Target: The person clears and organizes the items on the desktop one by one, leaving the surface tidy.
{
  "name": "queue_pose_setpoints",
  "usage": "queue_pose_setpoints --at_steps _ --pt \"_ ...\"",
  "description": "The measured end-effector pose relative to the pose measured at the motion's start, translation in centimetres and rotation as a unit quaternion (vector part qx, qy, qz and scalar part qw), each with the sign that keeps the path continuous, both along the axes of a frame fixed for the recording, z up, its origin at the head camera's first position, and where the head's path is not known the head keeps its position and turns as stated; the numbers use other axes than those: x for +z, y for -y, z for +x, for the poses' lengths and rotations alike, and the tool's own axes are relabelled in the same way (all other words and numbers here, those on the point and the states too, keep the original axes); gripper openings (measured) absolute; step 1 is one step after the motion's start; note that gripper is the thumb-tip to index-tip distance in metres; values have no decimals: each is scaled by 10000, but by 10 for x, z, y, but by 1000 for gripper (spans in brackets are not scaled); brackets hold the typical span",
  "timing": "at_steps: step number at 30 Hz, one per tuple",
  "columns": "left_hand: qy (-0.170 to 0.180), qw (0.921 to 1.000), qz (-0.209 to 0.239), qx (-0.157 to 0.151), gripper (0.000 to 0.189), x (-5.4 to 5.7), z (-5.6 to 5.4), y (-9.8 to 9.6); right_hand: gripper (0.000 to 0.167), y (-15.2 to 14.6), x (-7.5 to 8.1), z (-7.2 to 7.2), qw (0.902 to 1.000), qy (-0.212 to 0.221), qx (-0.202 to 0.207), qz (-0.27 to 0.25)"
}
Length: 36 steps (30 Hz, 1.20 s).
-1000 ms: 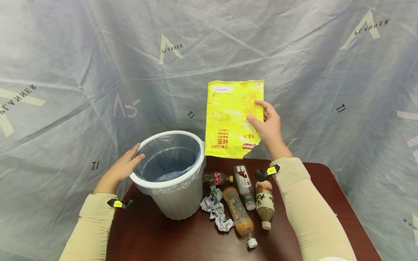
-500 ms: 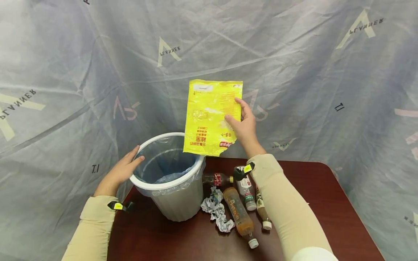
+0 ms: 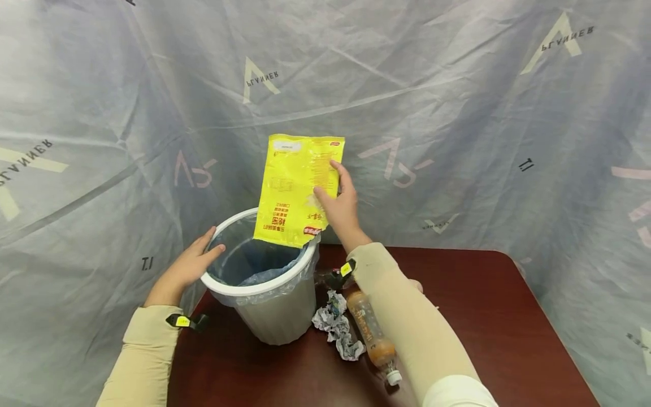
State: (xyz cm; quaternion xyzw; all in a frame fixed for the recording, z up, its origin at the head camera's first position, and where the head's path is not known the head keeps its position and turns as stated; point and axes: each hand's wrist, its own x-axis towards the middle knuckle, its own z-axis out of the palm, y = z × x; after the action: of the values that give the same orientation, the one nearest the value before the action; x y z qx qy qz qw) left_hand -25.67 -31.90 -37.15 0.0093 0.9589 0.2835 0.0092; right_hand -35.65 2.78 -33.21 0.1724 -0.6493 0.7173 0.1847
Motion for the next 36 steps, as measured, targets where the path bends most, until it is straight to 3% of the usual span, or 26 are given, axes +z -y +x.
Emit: queue_pose_setpoints --at_steps 5,15,29,36 --pt "98 9999 -29 85 84 2 2 1 69 22 -4 6 9998 30 144 115" --pt "179 9997 36 171 84 1 3 -1 67 47 -11 20 9947 -258 -21 995" --pt "213 9997 68 74 83 3 3 -4 60 51 -20 21 9906 -564 139 1242" --pt "124 9999 72 36 83 3 3 -2 60 49 -19 17 9929 -712 176 936"
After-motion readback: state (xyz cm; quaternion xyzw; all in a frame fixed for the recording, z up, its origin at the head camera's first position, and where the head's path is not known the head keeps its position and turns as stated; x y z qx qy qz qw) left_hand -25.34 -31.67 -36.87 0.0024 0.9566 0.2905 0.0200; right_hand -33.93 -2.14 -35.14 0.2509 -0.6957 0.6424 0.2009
